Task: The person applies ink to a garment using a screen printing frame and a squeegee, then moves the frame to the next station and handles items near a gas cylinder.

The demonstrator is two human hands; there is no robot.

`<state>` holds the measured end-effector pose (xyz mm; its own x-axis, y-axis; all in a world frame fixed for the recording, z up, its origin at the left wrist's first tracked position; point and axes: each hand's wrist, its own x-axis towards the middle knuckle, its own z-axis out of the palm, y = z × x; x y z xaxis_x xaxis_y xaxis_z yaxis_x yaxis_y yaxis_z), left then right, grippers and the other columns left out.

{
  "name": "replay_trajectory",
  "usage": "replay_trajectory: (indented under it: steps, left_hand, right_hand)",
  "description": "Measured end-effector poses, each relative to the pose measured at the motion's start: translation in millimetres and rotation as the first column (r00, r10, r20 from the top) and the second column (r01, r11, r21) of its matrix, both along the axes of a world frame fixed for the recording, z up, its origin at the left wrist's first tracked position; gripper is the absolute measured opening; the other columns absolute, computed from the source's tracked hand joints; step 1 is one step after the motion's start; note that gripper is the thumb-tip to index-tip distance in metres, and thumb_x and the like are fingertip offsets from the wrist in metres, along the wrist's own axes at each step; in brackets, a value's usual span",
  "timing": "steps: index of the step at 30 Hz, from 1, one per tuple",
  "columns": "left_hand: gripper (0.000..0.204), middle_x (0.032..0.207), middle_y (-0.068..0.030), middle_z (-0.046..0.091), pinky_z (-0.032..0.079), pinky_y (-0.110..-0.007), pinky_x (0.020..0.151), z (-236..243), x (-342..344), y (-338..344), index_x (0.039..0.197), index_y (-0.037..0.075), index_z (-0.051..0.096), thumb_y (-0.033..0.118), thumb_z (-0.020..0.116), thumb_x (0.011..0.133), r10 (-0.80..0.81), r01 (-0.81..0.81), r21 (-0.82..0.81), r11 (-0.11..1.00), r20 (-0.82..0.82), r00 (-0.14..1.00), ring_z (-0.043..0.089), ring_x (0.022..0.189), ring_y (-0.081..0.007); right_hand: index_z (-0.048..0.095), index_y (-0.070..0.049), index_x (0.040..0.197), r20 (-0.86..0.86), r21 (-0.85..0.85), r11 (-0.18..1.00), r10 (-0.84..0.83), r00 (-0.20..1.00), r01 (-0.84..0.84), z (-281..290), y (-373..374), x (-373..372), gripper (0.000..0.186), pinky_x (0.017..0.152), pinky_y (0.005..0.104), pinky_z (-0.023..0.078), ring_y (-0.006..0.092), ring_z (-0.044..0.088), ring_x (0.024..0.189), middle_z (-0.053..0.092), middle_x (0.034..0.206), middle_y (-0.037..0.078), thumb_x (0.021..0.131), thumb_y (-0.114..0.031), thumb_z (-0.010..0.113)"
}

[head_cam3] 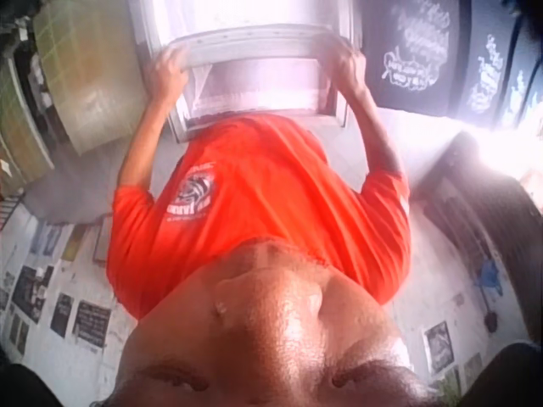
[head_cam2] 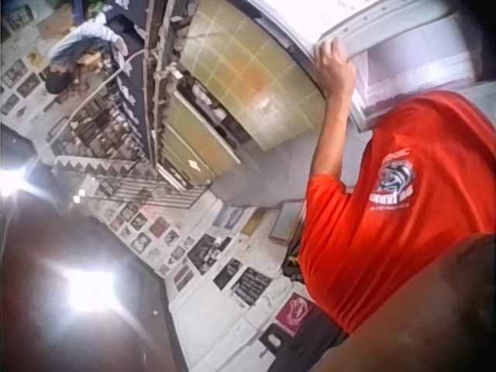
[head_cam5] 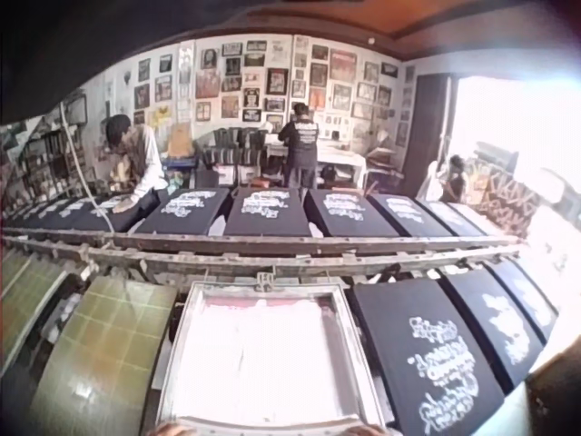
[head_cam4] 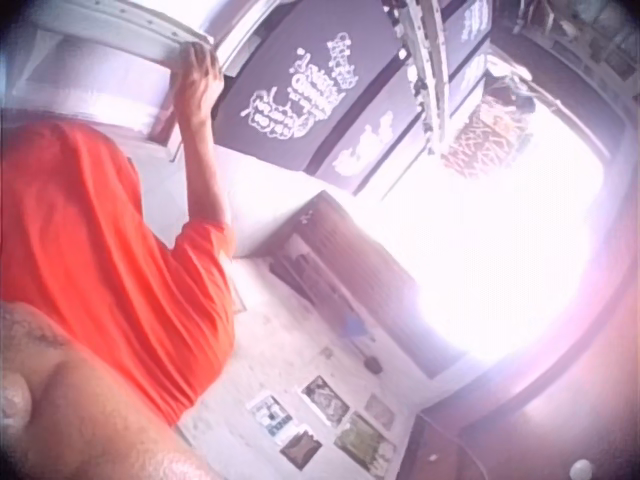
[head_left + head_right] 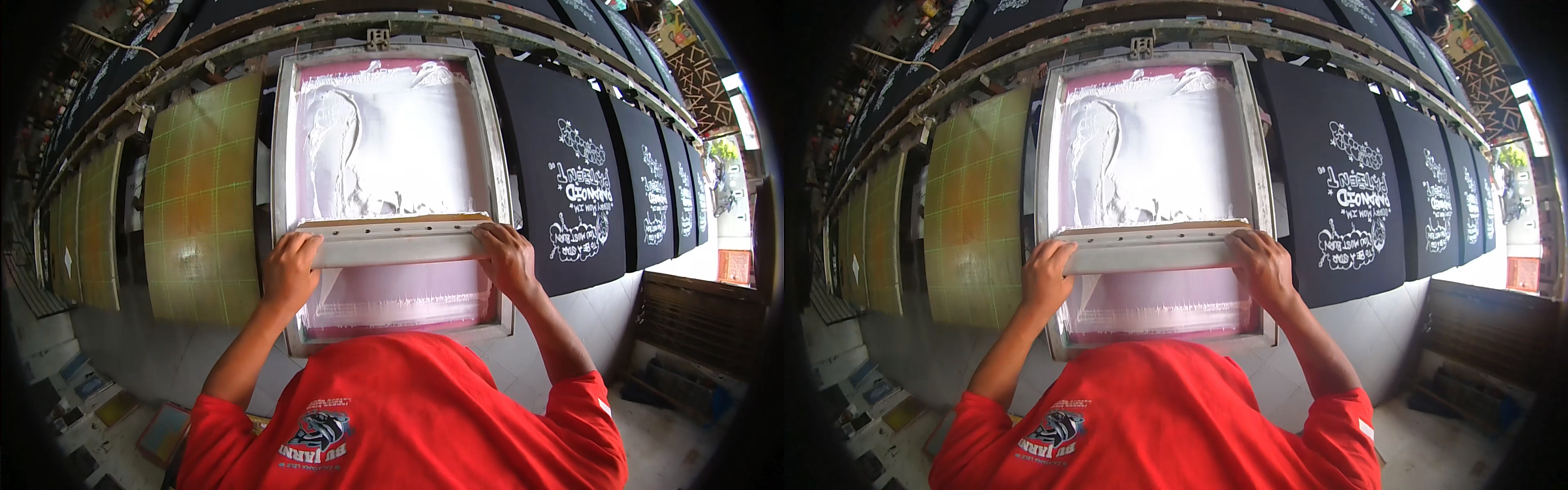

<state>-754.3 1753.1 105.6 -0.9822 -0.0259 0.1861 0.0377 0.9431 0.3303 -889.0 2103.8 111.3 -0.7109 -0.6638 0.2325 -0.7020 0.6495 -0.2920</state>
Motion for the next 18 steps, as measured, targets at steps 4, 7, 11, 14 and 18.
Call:
replay_trajectory:
  steps: [4,7,11,14,18]
  left_hand:
    - [0.046,0.101,-0.0079,0.062,0.051,-0.036,0.086,-10,22,10,0.103,0.003,0.064,-0.007,0.068,0.058,-0.002,0.002,0.009,1.0,0.009,1.0,0.059,0.099,-0.0276]
    - [0.047,0.101,-0.0089,0.061,0.05,-0.037,0.087,-11,34,18,0.103,0.002,0.064,-0.008,0.067,0.058,-0.005,0.005,0.023,1.0,-0.006,1.0,0.058,0.1,-0.0286]
    - [0.048,0.102,-0.0098,0.06,0.049,-0.038,0.087,-12,53,23,0.104,0.001,0.063,-0.009,0.066,0.057,-0.01,0.011,0.011,1.0,-0.02,1.0,0.058,0.101,-0.0292]
    - [0.048,0.101,-0.0101,0.059,0.049,-0.038,0.087,-13,68,27,0.104,0.001,0.063,-0.009,0.065,0.057,0.002,-0.002,0.011,1.0,-0.014,1.0,0.058,0.101,-0.0292]
    - [0.047,0.101,-0.0103,0.06,0.049,-0.039,0.087,-10,81,34,0.104,0.001,0.064,-0.007,0.066,0.058,0.002,-0.002,0.018,1.0,0.013,1.0,0.058,0.099,-0.0296]
  right_hand:
    - [0.064,-0.006,0.102,0.032,0.003,1.0,0.003,0.999,-0.003,-4,7,20,0.039,0.082,0.0377,0.052,0.0278,0.063,0.096,0.065,0.104,0.008,0.063,-0.004,0.071]
    - [0.064,-0.006,0.102,0.003,-0.006,1.0,-0.012,1.0,0.012,-9,10,37,0.037,0.082,0.0375,0.052,0.0274,0.063,0.096,0.065,0.103,0.008,0.065,-0.005,0.07]
    - [0.064,-0.007,0.103,0.002,0.002,1.0,-0.02,1.0,0.02,-10,17,54,0.038,0.084,0.0364,0.052,0.0264,0.062,0.098,0.065,0.103,0.006,0.065,-0.005,0.069]
    - [0.065,-0.007,0.105,0.015,0.0,1.0,-0.021,1.0,0.021,-11,22,67,0.039,0.085,0.0366,0.051,0.0265,0.061,0.1,0.064,0.105,0.006,0.066,-0.005,0.068]
    - [0.065,-0.007,0.102,-0.004,-0.03,1.0,-0.007,1.0,0.007,-10,25,79,0.037,0.083,0.0361,0.052,0.0261,0.063,0.097,0.065,0.102,0.006,0.066,-0.004,0.067]
